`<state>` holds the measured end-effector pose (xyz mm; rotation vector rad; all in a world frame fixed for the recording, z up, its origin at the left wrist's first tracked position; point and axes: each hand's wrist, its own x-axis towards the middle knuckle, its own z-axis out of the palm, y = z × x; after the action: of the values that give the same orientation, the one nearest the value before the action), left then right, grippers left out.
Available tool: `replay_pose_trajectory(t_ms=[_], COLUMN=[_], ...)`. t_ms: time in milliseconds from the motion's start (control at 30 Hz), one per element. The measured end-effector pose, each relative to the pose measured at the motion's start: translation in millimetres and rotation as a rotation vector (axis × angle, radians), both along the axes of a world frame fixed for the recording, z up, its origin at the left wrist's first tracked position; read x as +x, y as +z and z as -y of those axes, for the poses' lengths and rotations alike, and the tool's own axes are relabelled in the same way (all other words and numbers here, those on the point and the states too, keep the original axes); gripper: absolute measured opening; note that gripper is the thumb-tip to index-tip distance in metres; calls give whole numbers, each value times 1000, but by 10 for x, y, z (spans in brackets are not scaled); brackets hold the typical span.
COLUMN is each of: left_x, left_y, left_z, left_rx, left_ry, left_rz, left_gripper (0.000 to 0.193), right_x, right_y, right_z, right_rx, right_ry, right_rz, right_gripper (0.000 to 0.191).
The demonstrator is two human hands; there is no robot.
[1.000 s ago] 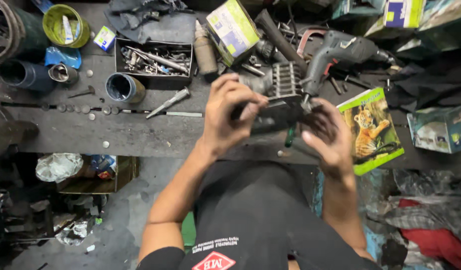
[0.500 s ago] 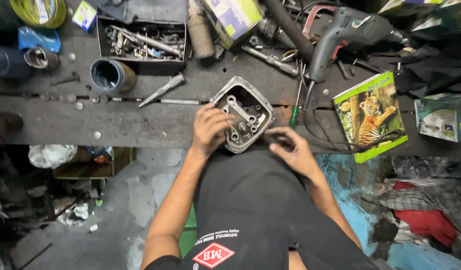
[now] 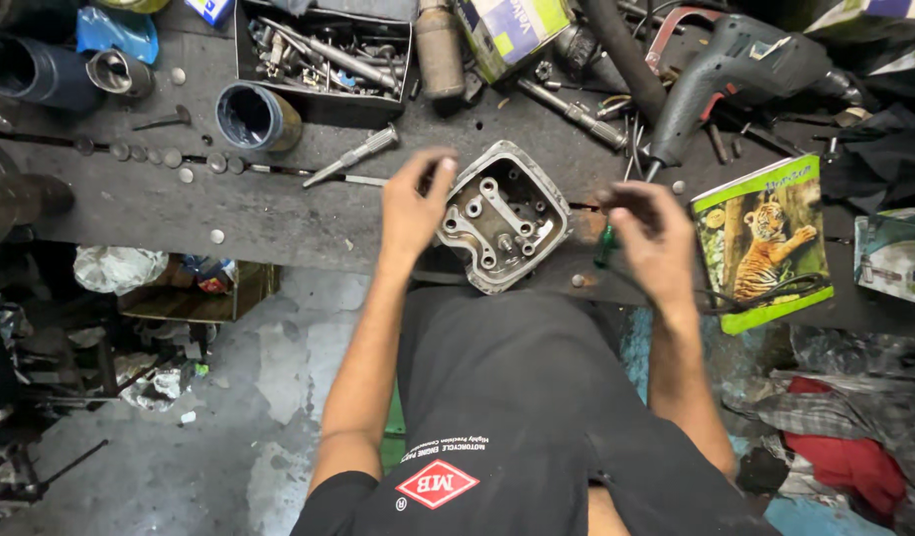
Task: The person uses a handheld rotary tool to grind the surface of a metal engine cylinder head. They hold the part with one hand and operate the tool with the other, rotating the part to access different areas.
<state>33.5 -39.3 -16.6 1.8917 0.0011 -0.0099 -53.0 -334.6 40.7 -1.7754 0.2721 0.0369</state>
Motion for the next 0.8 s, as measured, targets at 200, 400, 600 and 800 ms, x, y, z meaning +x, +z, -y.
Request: replay_pose_trajectory(t_ms=[200,400,600,800], left_x=[-60,334,515,450], left_y=[264,162,169,177], left_z=[267,494,816,797], left_rx=[143,78,52,123], left_ry=[-4,-511,-739,-692], left_rz=[206,211,256,214], left_gripper=[14,18,20,22], right_x=[-5,-317,-291,245], right_y=[94,169,272,-12], right_z=[-497,-400,-200,81], right_rx=[-654,-762,-692,-918], right_ry=[296,348,-123,-377], right_rz=[128,-480,-239,216], right_gripper=[64,41,24,57])
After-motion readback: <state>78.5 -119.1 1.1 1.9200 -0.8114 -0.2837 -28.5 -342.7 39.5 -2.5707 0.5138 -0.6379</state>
